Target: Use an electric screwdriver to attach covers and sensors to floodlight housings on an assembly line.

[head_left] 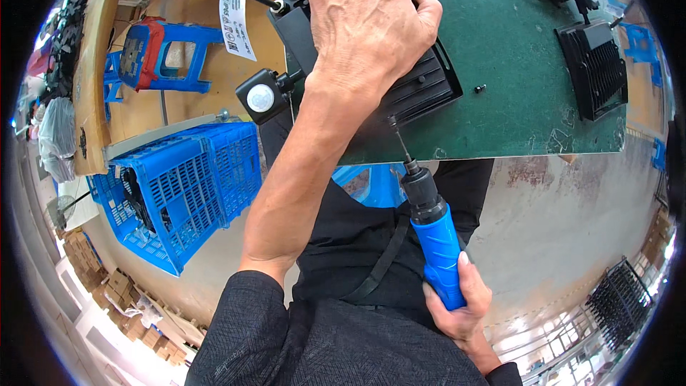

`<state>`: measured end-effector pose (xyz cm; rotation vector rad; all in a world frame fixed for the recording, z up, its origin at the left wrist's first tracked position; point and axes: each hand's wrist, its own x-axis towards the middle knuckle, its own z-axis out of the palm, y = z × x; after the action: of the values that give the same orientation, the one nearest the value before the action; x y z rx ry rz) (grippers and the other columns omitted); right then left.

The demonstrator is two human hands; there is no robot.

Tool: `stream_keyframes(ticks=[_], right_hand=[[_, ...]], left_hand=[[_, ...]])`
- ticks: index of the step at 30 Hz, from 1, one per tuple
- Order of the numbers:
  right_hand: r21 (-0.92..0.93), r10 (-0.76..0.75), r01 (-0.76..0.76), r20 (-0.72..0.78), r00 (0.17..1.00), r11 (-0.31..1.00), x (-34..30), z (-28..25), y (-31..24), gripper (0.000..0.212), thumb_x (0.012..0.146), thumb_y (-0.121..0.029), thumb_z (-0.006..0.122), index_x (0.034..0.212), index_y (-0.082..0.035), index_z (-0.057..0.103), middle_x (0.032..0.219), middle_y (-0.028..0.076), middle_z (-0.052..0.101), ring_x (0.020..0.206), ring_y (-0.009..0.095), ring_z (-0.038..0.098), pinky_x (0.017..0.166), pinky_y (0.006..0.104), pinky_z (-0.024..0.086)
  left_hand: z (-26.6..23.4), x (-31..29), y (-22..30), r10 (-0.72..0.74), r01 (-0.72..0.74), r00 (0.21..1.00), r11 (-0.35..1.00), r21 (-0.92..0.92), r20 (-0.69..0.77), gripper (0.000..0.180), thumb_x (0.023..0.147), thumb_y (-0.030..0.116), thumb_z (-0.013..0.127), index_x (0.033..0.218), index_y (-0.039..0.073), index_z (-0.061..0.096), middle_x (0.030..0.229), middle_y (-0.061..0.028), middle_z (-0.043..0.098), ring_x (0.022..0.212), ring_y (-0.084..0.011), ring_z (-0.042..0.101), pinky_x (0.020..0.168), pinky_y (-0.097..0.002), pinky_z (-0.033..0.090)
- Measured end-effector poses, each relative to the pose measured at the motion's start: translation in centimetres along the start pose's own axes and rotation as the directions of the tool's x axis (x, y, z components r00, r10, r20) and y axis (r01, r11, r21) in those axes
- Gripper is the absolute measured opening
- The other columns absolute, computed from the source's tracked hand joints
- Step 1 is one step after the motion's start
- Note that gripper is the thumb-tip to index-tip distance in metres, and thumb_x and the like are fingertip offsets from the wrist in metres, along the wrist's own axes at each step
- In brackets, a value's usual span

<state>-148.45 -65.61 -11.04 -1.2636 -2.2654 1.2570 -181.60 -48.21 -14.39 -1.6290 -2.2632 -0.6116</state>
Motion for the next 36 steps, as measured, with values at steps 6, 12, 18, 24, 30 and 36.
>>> stream_keyframes(ticks=[6, 12, 18, 24, 30, 36], right_hand=[[0.224, 0.052, -0.054, 0.016, 0.999, 0.973, 0.8, -1.5, -0.9, 0.08, 0.074, -0.008, 0.087, 0.146, 0.0, 0.053, 0.091, 0.017, 0.071, 0.072, 0.026, 0.071, 0.064, 0.0349, 0.056], [0.033, -0.069, 0.07, -0.023, 0.997, 0.997, 0.9, 0.2, 1.2, 0.083, 0.072, -0.006, 0.085, 0.148, -0.001, 0.052, 0.087, 0.015, 0.069, 0.064, 0.022, 0.066, 0.055, 0.0324, 0.051], [0.712, 0.436, -0.608, 0.449, 0.779, 0.352, 1.4, -2.5, -0.2, 0.096, 0.072, -0.003, 0.083, 0.157, 0.004, 0.038, 0.105, 0.018, 0.072, 0.068, 0.017, 0.066, 0.053, 0.0275, 0.052], [0.791, 0.377, -0.612, 0.564, 0.735, 0.009, 1.3, -0.8, 1.4, 0.095, 0.069, -0.004, 0.08, 0.156, 0.002, 0.041, 0.107, 0.024, 0.071, 0.064, 0.021, 0.068, 0.053, 0.0311, 0.055], [-0.096, -0.095, 0.09, -0.043, 0.995, 0.991, 0.8, 1.3, 2.3, 0.085, 0.07, -0.006, 0.086, 0.148, -0.003, 0.052, 0.086, 0.015, 0.066, 0.061, 0.027, 0.065, 0.053, 0.0373, 0.052], [0.042, 0.091, -0.091, -0.014, 0.996, 0.995, 1.4, 1.6, 0.2, 0.089, 0.072, -0.007, 0.086, 0.152, -0.003, 0.047, 0.102, 0.02, 0.07, 0.078, 0.032, 0.074, 0.068, 0.0377, 0.058]], left_hand=[[-0.3, -0.1, 0.1, 0.003, -0.004, 0.999, 1.0, 0.016, 0.052, 0.045, 0.088, 0.03, 0.058, 0.114, -0.006, 0.063, 0.106, -0.0236, 0.061, 0.103, -0.0377, 0.055, 0.096, -0.0516, 0.04], [-0.2, 0.0, 0.4, -0.006, 0.005, 0.998, 1.0, 0.01, 0.068, 0.046, 0.088, 0.03, 0.058, 0.116, -0.006, 0.064, 0.105, -0.0239, 0.061, 0.104, -0.0383, 0.056, 0.097, -0.052, 0.04], [-0.7, 0.3, 0.4, 0.011, -0.012, 0.995, 1.0, 0.007, 0.099, 0.045, 0.087, 0.029, 0.058, 0.115, -0.006, 0.064, 0.103, -0.0238, 0.06, 0.102, -0.0386, 0.055, 0.096, -0.0517, 0.04], [-0.3, 0.2, 0.4, 0.043, -0.043, 0.999, 0.999, 0.015, 0.02, 0.048, 0.088, 0.029, 0.058, 0.119, -0.007, 0.064, 0.105, -0.0237, 0.06, 0.102, -0.0383, 0.055, 0.096, -0.0521, 0.04], [-0.2, 0.1, 0.1, 0.033, -0.033, 0.999, 0.999, 0.018, 0.035, 0.048, 0.088, 0.03, 0.058, 0.12, -0.006, 0.064, 0.106, -0.0227, 0.061, 0.104, -0.0373, 0.055, 0.096, -0.0521, 0.039], [0.0, 0.1, -0.1, 0.03, -0.03, 0.999, 1.0, -0.006, 0.013, 0.046, 0.088, 0.029, 0.059, 0.117, -0.006, 0.065, 0.104, -0.0226, 0.061, 0.103, -0.0373, 0.056, 0.095, -0.0518, 0.04]])
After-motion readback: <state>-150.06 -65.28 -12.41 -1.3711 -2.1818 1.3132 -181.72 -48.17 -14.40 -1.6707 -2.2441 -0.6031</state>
